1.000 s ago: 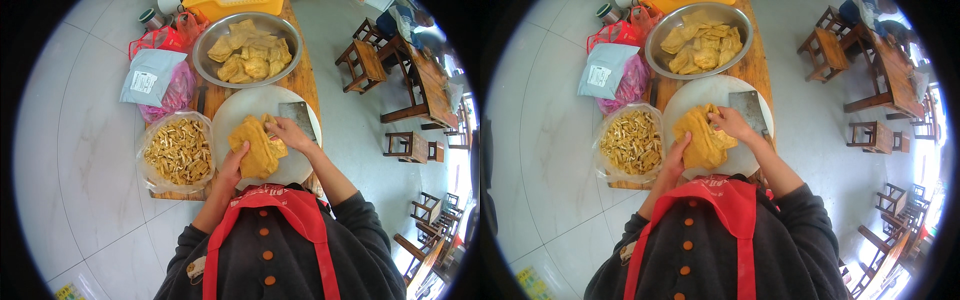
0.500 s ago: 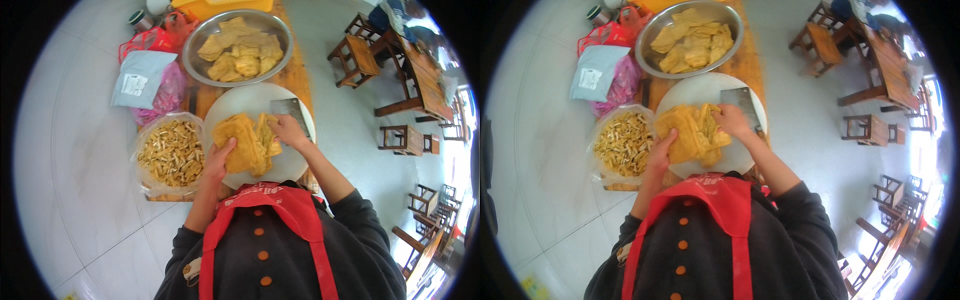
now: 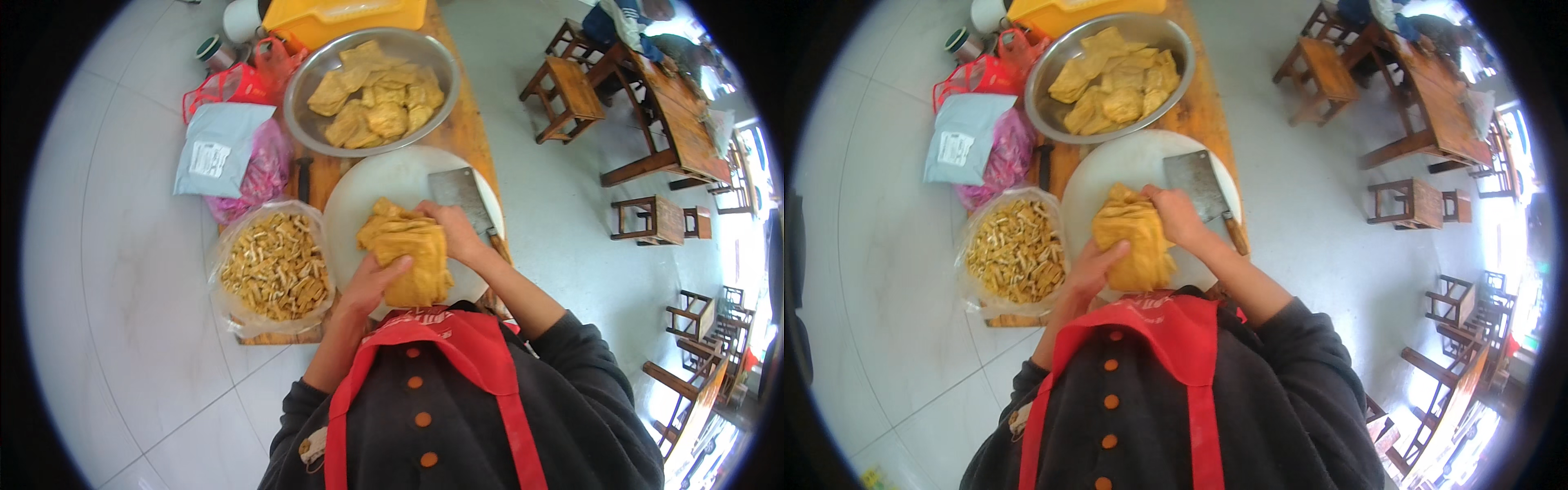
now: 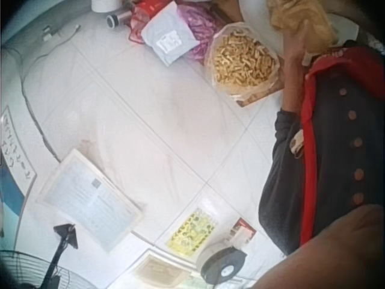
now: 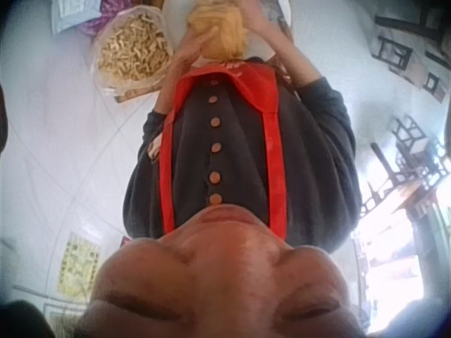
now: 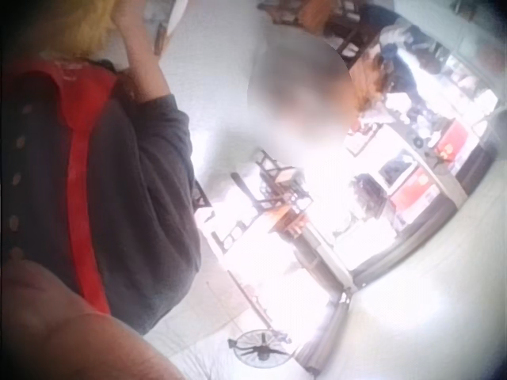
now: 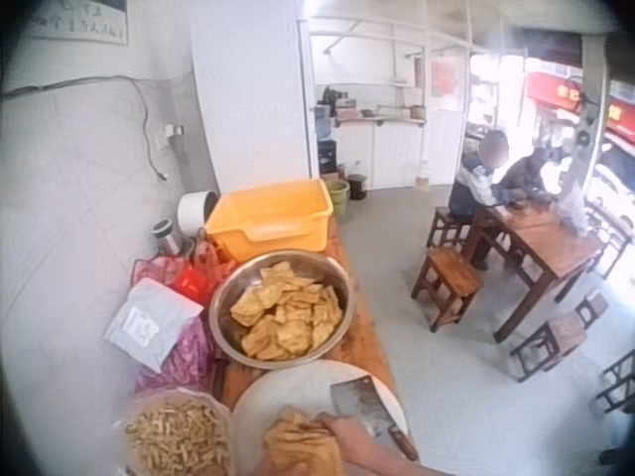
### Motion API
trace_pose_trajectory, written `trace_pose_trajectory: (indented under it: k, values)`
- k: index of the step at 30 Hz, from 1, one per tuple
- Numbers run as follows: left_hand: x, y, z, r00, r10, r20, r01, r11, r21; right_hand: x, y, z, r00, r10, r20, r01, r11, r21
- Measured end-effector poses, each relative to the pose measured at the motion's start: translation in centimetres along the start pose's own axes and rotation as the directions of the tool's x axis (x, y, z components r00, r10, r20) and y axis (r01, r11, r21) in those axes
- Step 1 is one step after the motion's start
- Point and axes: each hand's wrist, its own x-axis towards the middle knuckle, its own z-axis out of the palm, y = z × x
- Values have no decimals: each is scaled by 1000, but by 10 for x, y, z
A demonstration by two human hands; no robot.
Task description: The person repeatedly picks dried tofu sheets from a metal bowl, stacks them on a cutting board, and slices them into thin strips using a cleaver. The cut strips are then transferred into a plastic bag. The process is repeated multiple times throughout the clip.
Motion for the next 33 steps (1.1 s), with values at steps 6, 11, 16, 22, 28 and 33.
trace_pose_trajectory:
  k: [6,11,16,22,28,33]
  values:
    - [8,10,-13,997,73,21,-73,997,16,4,2,-2,995,71,64,-93,865,492]
    - [5,12,-9,1000,23,-8,-24,997,-77,15,-7,-2,937,282,-206,-287,958,7]
    - [9,11,-9,999,49,-10,-49,999,-3,12,-10,6,994,108,10,-99,860,501]
    - [15,9,-20,977,147,-155,-121,978,168,13,-16,7,941,214,261,-336,662,670]
    - [16,20,-39,993,18,-120,-6,994,108,42,-27,1,912,273,306,-409,652,638]
    - [15,14,-70,963,-4,-270,-13,998,-61,50,-4,6,930,295,218,-356,871,338]
